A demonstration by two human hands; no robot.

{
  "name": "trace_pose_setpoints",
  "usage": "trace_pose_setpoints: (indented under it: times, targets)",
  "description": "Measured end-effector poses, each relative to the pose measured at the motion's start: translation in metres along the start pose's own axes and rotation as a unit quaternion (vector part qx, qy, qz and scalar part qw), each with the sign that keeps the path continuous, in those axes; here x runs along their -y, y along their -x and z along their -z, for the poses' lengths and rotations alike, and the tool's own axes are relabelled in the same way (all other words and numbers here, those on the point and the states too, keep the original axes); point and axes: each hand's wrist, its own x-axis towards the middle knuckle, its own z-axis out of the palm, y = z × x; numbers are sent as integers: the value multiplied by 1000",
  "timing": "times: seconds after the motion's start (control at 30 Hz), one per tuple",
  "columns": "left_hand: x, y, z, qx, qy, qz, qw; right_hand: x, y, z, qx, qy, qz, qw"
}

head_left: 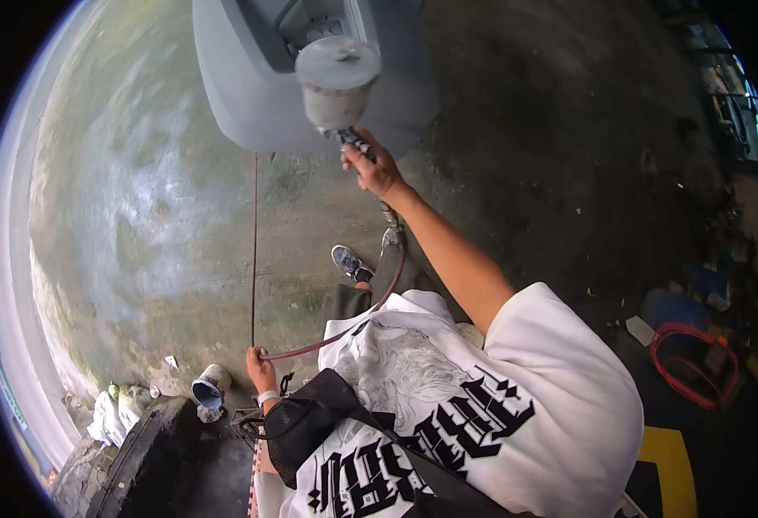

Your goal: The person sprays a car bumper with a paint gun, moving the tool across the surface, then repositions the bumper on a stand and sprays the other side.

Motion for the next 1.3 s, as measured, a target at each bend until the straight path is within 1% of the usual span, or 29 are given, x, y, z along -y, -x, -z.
trace_pose_setpoints:
  times: [0.07, 0.13, 0.17, 0.2, 0.27, 0.3, 0.37, 0.4, 0.47, 0.57, 0.6, 0.63, 0.67, 0.7, 0.73, 0.8, 0.83, 0.87, 0.9, 0.93, 1.0, 1.03, 1.07, 1.1, 1.13, 1.17, 1.3]
  targets:
    - [11, -4, -7, 2, 4, 0, 1000, -1, 9, 28, -60, -28, -6, 998]
    - [6, -11, -13, 24, -7, -51, 998, 5, 18, 61, -69, -47, -24, 996]
    - [2, -14, -15, 32, -11, -59, 998, 7, 21, 75, -81, -65, -39, 994]
    - [-5, -17, -18, 31, -12, -58, 998, 7, 24, 88, -79, -65, -40, 994]
    - [-23, -21, -23, 21, -52, -97, 994, 4, 32, 114, -99, -89, -24, 991]
    - [-31, -22, -27, 1, -58, -109, 992, 1, 35, 126, -108, -87, -25, 990]
    - [-60, -22, -23, 18, -61, -102, 993, -2, 38, 145, -118, -98, -19, 988]
    - [-67, -23, -21, 34, -62, -94, 993, -7, 37, 151, -128, -108, -13, 986]
    - [-73, -19, -23, 33, -63, -104, 992, -18, 38, 165, -141, -116, -19, 983]
    - [-57, -13, -27, 26, -63, -126, 990, -33, 40, 175, -182, -108, -19, 977]
    - [-51, -11, -28, 20, -63, -138, 988, -38, 40, 177, -182, -108, -20, 977]
    - [-44, -8, -27, 31, -71, -132, 988, -44, 41, 178, -223, -94, -22, 970]
    - [-36, -6, -25, 31, -71, -133, 988, -49, 41, 176, -264, -79, -25, 961]
    - [-32, -6, -21, 51, -77, -109, 990, -55, 39, 172, -290, -67, -14, 955]
    - [-28, -7, -17, 70, -83, -86, 990, -59, 38, 169, -292, -68, -12, 954]
    - [-24, -16, -6, 77, -74, -94, 990, -63, 38, 163, -347, -37, -27, 937]
    - [-23, -21, 2, 91, -80, -78, 990, -63, 38, 158, -351, -36, -26, 935]
    - [-24, -25, 4, 106, -86, -61, 989, -65, 39, 157, -336, -65, -14, 940]
    - [-12, -33, 8, 108, -106, -68, 986, -65, 39, 151, -318, -92, -5, 944]
    - [-14, -38, 16, 111, -104, -65, 986, -66, 41, 145, -317, -89, -9, 944]
    - [-9, -52, 34, 112, -85, -87, 986, -68, 47, 124, -282, -132, 12, 950]
    - [4, -58, 39, 89, -86, -111, 986, -68, 49, 109, -279, -132, 12, 951]
    - [19, -66, 45, 87, -84, -109, 987, -68, 50, 91, -270, -142, 22, 952]
    - [22, -71, 51, 60, -83, -138, 985, -59, 51, 83, -258, -153, 33, 953]
    - [37, -75, 57, 34, -83, -166, 982, -61, 52, 66, -252, -152, 34, 955]
    - [51, -80, 64, 71, -82, -110, 988, -62, 52, 49, -244, -151, 33, 957]
    - [56, -80, 86, 39, -85, -123, 988, -61, 47, -3, -213, -136, 54, 966]
